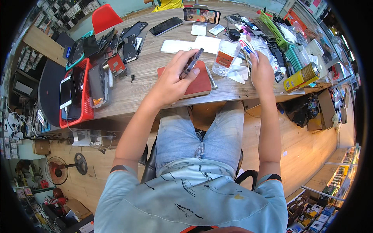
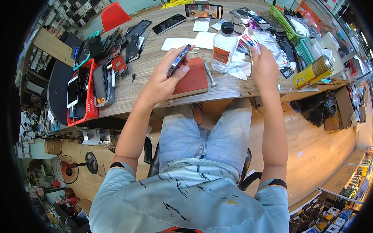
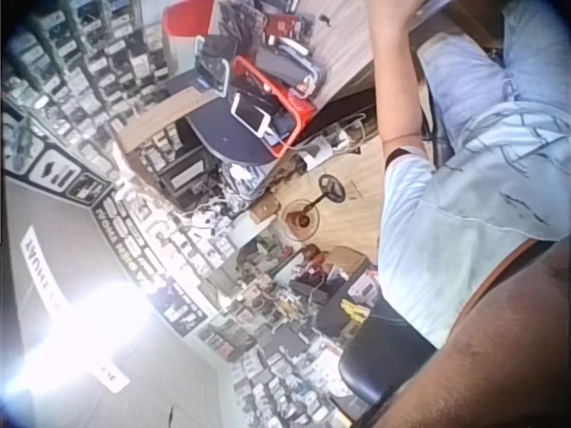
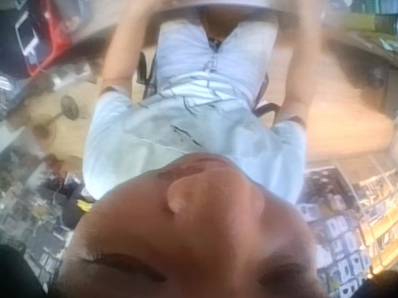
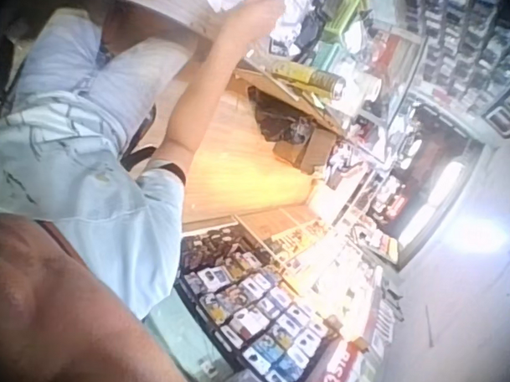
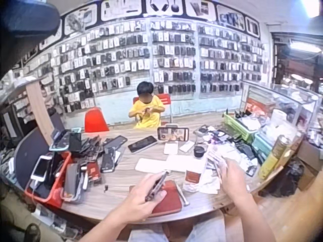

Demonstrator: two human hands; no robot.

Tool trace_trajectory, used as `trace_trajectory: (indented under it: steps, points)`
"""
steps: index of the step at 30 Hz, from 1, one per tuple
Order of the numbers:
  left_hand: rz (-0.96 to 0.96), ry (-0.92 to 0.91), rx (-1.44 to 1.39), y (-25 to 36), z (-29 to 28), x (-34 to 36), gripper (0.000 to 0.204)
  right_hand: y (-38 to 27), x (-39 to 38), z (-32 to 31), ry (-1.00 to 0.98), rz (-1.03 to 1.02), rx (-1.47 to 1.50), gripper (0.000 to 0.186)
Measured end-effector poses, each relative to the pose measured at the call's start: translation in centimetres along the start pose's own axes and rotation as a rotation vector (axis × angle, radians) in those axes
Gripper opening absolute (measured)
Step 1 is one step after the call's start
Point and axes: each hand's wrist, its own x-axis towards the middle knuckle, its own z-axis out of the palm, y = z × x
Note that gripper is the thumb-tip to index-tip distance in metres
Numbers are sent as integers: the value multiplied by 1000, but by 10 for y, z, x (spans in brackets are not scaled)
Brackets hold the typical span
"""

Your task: The person uses a thin metal tool to pry and clean the edges of a smartphone while seated at a cluttered workbench. They repeatedly insert the tool into the device seam, wipe the tool on a cloth, and rotate the phone to access different sides. The person also briefly uses a screwdriver on the device before returning to the prying tool.

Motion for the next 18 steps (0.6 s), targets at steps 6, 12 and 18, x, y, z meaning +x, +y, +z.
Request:
trace_trajectory:
  steps: [6, 12, 18]
  points:
    - [68, 125, 149, 2, 5, 0, 45, -1, 1, -53, 4, 198, 440, 32]
    - [0, 185, 243, 1, 21, 1, 48, -42, -32, -91, -57, 207, 687, 34]
    - [3, 213, 281, 2, 27, 6, 51, -92, -57, -90, -151, -153, 620, 46]
